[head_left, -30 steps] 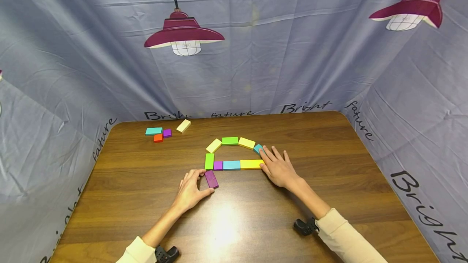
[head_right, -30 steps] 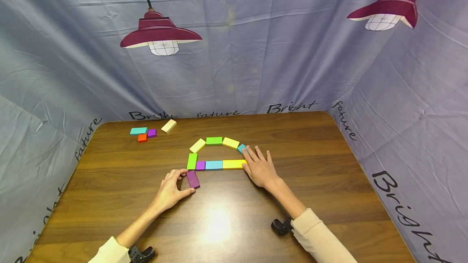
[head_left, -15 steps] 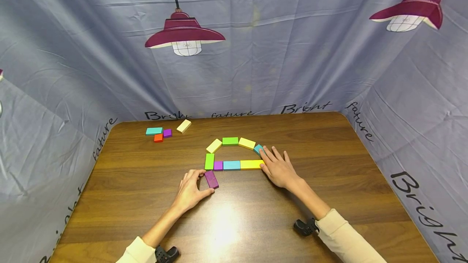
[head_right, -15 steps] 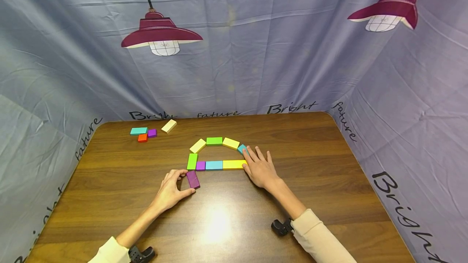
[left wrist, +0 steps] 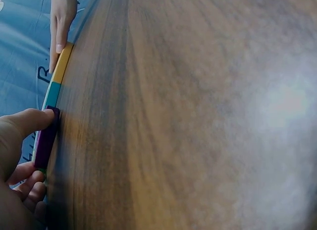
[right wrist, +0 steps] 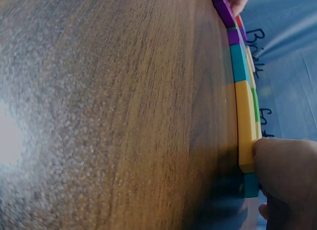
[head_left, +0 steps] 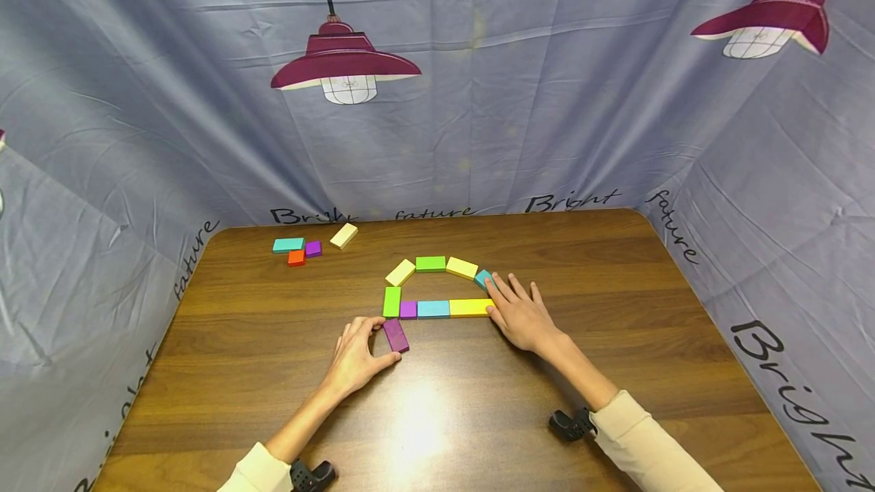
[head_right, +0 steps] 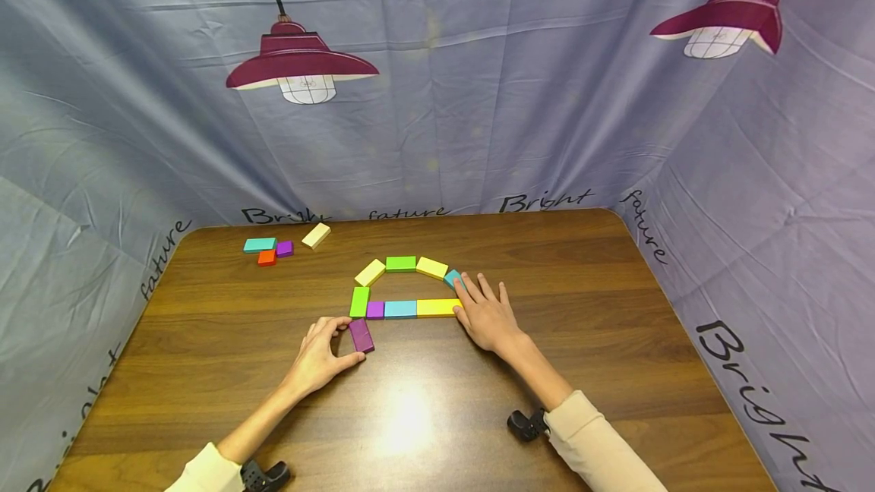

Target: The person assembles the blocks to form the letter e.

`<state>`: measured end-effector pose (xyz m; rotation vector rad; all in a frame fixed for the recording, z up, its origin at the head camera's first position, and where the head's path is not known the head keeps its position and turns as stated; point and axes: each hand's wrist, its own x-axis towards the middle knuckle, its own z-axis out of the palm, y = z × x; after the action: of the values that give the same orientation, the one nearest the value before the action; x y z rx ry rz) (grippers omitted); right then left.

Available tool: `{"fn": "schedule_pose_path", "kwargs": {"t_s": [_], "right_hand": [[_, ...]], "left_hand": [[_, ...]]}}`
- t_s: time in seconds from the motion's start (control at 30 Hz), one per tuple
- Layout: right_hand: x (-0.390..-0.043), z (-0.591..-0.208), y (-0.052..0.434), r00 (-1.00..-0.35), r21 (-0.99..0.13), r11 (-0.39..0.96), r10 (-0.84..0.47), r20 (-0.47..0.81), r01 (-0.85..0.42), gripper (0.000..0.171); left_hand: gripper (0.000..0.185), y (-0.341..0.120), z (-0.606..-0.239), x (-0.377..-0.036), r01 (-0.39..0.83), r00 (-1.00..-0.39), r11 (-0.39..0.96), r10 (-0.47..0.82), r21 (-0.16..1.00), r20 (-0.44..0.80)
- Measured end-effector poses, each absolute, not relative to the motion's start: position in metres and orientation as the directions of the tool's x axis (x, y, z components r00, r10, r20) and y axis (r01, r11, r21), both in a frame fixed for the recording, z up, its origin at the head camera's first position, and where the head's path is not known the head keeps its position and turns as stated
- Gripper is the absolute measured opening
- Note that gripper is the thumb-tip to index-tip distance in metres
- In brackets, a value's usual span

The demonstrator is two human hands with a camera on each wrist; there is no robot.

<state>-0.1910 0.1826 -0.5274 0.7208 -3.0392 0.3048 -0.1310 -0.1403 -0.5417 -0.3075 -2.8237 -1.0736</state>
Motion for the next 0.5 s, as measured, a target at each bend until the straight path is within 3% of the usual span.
{"fn": "schedule_pose_path", "kwargs": {"t_s": [0.3, 0.5], "right_hand": [[-0.1894, -0.5266, 0.1833, -0.895, -0.203, 0.873, -0.444, 0.051, -0.444, 0.056], [-0.1903, -0.5266, 0.1833, -0.895, -0.198, 0.874, -0.444, 0.047, -0.444, 0.056]], "left_hand": [[0.068, -0.1407, -0.5408, -0.1314, 0.242, -0.970, 0.729, 0.160, 0.640, 0.184], [0.062, -0.1482, -0.5352, -0.1392, 0.215, -0.976, 0.659, 0.157, 0.721, 0.148]]}}
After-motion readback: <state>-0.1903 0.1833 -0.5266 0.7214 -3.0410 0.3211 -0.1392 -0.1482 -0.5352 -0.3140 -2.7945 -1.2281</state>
